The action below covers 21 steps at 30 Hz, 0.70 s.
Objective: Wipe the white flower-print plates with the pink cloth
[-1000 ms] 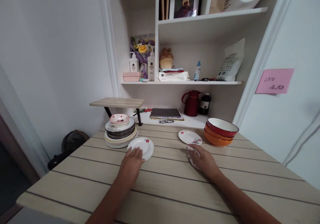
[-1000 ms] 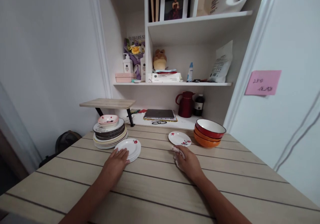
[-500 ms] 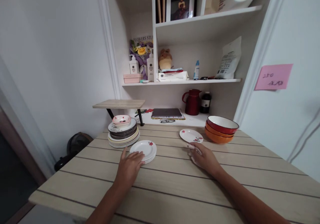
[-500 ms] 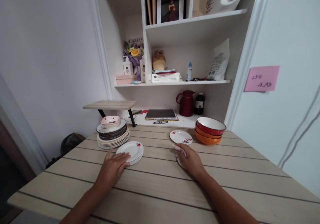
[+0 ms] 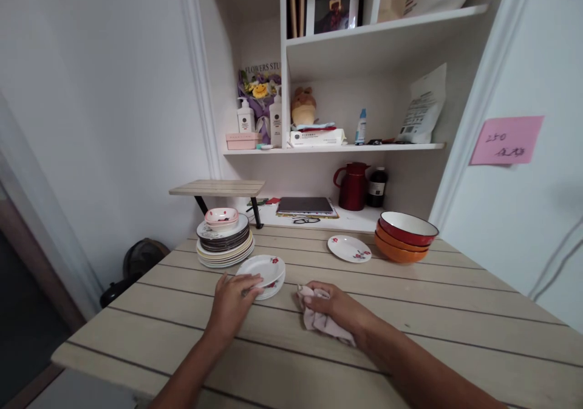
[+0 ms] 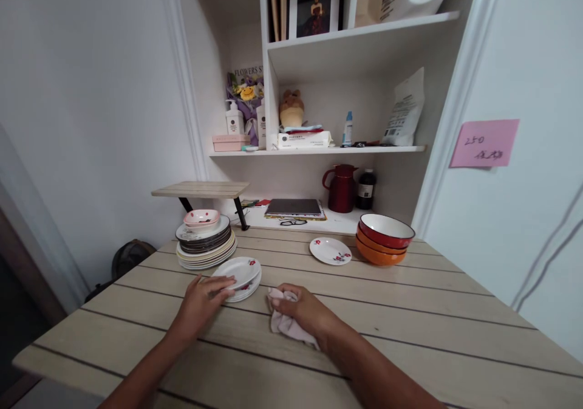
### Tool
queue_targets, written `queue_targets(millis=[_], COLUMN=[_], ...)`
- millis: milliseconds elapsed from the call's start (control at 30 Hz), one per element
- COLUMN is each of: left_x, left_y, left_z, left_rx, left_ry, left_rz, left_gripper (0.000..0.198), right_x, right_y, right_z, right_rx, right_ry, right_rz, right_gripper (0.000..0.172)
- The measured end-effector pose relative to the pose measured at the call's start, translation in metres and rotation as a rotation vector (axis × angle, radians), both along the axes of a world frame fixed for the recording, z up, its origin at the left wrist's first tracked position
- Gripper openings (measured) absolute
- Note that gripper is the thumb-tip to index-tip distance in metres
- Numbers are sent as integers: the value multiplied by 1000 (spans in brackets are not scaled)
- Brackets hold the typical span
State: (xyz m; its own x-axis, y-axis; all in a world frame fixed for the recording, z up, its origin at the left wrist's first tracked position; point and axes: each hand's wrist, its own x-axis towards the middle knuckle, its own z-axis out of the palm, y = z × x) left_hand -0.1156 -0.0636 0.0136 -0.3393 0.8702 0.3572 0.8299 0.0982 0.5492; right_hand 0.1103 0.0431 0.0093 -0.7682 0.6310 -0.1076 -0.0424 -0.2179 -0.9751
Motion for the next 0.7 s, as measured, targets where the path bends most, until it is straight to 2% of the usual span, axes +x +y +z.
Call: queue_targets(millis=[133,300,367,433,500,600,633,700], left_x=[5,33,47,57,63,64,64,68], left_y=[-1,-10,-14,-17,-17,-11,-7,5], left_z=[6,12,15,15,13,4,1,-2], left_rx=[101,449,514,559,569,533,509,455], left_ry=[111,539,658,759,820,775,697,404], left_rz=[-41,-344,-387,-423,-458,-451,-422,-332], left_gripper=[18,14,13,14,18,29,34,43], right_x=[-13,-28,-32,-34,-31,-15,-7,10], right_y=[-5,1,2,0,-2,3,8,21], right_z=[2,-1,-3,-3,-1,6,9,13], right_rx=[-131,-333,-403,-414,-389,-351,-337,-318], right_ry=[-8,-135,-143,-26,146,305,326,338], right_rz=[93,169,164,99,24,-31,-50,-123], right_gripper=[36,54,49,32,37,49,50,51])
